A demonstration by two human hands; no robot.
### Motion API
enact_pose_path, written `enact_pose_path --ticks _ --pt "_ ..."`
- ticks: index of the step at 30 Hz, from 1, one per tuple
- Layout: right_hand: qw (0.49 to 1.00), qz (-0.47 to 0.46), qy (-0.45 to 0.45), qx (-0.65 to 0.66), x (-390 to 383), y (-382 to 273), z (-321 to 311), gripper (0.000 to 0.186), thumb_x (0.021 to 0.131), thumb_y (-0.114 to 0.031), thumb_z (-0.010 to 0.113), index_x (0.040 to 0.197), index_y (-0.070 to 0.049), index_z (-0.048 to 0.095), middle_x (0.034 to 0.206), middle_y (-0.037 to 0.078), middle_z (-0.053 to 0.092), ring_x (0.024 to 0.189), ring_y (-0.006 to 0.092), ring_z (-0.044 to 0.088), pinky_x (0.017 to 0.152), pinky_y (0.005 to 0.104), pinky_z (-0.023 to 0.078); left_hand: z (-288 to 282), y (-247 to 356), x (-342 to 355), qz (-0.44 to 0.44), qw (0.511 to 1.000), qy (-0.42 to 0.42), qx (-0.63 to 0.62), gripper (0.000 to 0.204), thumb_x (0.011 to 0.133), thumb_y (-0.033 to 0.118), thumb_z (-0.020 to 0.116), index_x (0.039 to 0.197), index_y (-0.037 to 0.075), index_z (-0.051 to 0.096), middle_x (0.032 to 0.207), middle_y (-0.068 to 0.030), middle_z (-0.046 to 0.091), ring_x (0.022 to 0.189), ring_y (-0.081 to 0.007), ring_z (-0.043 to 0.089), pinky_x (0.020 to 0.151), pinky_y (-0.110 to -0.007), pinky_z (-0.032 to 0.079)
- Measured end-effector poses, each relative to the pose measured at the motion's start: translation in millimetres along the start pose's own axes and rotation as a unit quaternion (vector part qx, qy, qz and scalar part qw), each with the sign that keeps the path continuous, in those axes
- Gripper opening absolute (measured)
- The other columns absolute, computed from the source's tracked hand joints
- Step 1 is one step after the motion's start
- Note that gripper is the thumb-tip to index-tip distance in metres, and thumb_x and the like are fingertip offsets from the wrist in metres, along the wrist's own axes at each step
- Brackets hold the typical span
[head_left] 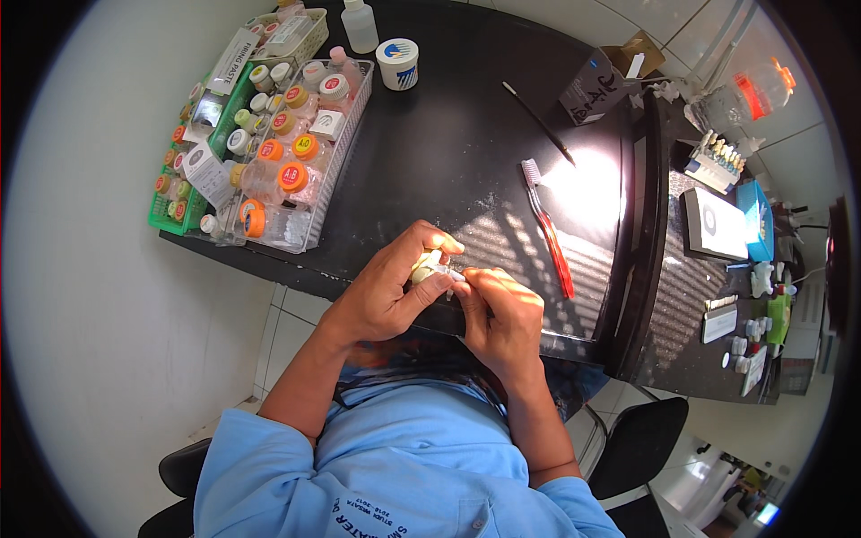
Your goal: The recorder is scraping a dental model with a small blade and cleaning it with a toothbrush to refine its shape.
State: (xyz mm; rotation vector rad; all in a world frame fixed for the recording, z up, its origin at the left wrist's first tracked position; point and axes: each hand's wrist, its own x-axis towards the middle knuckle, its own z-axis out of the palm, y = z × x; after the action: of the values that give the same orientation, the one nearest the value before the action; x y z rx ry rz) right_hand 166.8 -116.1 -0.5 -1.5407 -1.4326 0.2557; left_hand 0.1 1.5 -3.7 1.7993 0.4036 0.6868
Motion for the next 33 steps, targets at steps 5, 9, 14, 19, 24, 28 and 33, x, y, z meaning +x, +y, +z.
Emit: enact_pose_path --ticks 5,9,14,19,24,28,33 --pt "0.999 0.023 -0.048 -0.006 2.6 -6.9 -8.7 0.013 0.097 -0.006 0.082 0.098 0.005 0.075 0.078 0.017 0.07 0.06 0.0277 0.065 0.06 0.0355 0.051 -2.6 7.2 0.9 -0.015 1.0 -0.009 0.003 0.034 0.108 0.014 0.066 0.138 -0.001 0.06 0.12 -0.0115 0.058 0.104 -0.0191 0.06 0.095 -0.035 0.05" --pt "0.999 0.008 -0.035 0.0 1.8 -5.0 -6.8 0.013 0.097 -0.006 0.082 0.098 0.005 0.075 0.077 0.016 0.069 0.059 0.0268 0.063 0.059 0.035 0.051 -2.6 9.7 1.6 -0.025 1.0 -0.01 -0.013 0.036 0.108 0.014 0.066 0.139 -0.001 0.06 0.122 -0.0116 0.058 0.106 -0.0189 0.06 0.096 -0.035 0.049" --pt "1.0 0.005 -0.027 -0.003 2.1 -4.3 -5.3 0.013 0.098 -0.005 0.082 0.099 0.005 0.075 0.081 0.017 0.072 0.06 0.0267 0.064 0.06 0.0349 0.052 -2.5 2.9 1.1 -0.008 1.0 -0.006 0.016 0.029 0.107 0.014 0.068 0.133 0.0 0.065 0.118 -0.0134 0.064 0.102 -0.0202 0.065 0.092 -0.035 0.052" --pt "1.0 -0.003 -0.013 -0.004 1.2 -1.8 -3.9 0.013 0.098 -0.005 0.082 0.099 0.006 0.075 0.083 0.017 0.073 0.06 0.0265 0.064 0.061 0.035 0.052 -4.9 3.8 2.0 0.0 0.999 -0.019 0.033 0.033 0.107 0.016 0.07 0.135 0.0 0.065 0.122 -0.0149 0.067 0.104 -0.0209 0.068 0.092 -0.036 0.054" --pt "0.999 0.007 -0.041 -0.006 2.0 -6.1 -6.6 0.01 0.098 -0.004 0.08 0.098 0.004 0.075 0.08 0.016 0.071 0.061 0.0266 0.064 0.06 0.0345 0.051 -2.3 10.3 -0.7 -0.039 0.999 0.0 -0.007 0.054 0.106 0.019 0.072 0.152 -0.002 0.055 0.139 -0.0152 0.066 0.117 -0.0201 0.066 0.103 -0.036 0.052" --pt "1.0 0.002 -0.027 0.001 1.0 -4.1 -4.1 0.009 0.096 -0.009 0.082 0.098 -0.004 0.075 0.07 0.008 0.064 0.061 0.0249 0.062 0.058 0.0372 0.049 -5.1 7.4 -2.7 -0.015 1.0 -0.014 -0.018 0.063 0.105 0.015 0.067 0.161 -0.003 0.045 0.15 -0.0145 0.059 0.127 -0.0186 0.059 0.112 -0.036 0.047" --pt "0.999 0.001 -0.038 -0.001 0.3 -4.3 -4.4 0.009 0.096 -0.009 0.082 0.099 -0.004 0.076 0.071 0.008 0.066 0.062 0.0254 0.063 0.06 0.0384 0.048 -7.5 5.6 -6.7 -0.055 0.996 -0.028 -0.058 0.06 0.106 0.013 0.062 0.161 -0.001 0.044 0.142 -0.0121 0.059 0.126 -0.0181 0.058 0.111 -0.035 0.046"
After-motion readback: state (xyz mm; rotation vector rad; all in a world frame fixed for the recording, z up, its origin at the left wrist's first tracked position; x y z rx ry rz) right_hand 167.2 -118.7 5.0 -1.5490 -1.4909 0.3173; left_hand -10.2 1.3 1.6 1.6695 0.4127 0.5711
